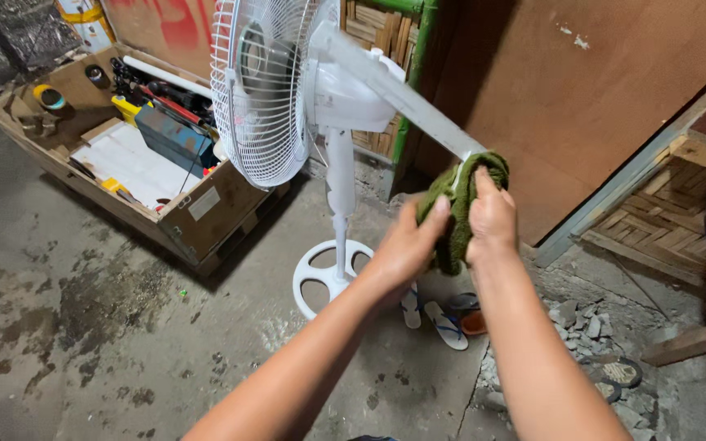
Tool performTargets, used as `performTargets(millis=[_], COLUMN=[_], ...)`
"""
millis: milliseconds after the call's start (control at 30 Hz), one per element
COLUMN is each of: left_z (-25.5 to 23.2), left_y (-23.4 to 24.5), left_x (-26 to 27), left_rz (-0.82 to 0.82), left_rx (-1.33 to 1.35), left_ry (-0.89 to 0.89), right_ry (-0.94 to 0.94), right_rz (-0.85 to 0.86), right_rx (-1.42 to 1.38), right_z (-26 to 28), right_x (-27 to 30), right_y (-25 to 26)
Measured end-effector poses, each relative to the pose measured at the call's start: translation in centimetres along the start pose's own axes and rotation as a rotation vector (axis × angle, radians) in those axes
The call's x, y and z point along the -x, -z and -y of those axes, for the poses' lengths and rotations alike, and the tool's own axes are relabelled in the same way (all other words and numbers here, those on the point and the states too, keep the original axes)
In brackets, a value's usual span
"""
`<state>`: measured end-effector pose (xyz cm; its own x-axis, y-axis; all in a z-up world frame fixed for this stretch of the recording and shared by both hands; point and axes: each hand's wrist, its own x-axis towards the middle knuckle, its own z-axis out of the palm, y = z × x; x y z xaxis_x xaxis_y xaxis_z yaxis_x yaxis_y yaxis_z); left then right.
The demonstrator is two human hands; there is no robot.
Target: The person wipes a metal ruler, an angle finder, a tape roll and an angle grinder with a green cloth, dips the cloth in a blue water scoop, and arranges the tools back into an open wooden toolbox.
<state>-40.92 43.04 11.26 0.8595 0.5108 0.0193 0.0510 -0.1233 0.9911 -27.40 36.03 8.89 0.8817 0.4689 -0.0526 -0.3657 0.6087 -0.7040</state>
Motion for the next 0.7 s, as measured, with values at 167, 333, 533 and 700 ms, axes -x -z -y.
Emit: performTargets(millis=[167, 333, 533, 700], left_z=[-1.5, -1.9, 0.4, 0.3], left_y=[2.0, 0.3, -0.6, 1.0], left_x=[-3.2, -3.9, -4.6, -7.1], left_rz=[-0.019, 0.003, -0.173, -0.239], left_rx=[0.031, 0.460, 0.398, 0.281], left_ry=[-0.010, 0.195, -0.073, -0.289], right_ry=[0.056, 0.073, -0.086, -0.198], right_rz=[-0.081, -0.009, 0.164, 0.267], right_rx=[0.482, 0.481, 0.357, 0.335], right_z=[0.5, 0.3, 1.9, 1.8], right_x=[2.0, 3.0, 5.4, 8.9], right_y=[1.0, -0.5, -1.0, -0.7])
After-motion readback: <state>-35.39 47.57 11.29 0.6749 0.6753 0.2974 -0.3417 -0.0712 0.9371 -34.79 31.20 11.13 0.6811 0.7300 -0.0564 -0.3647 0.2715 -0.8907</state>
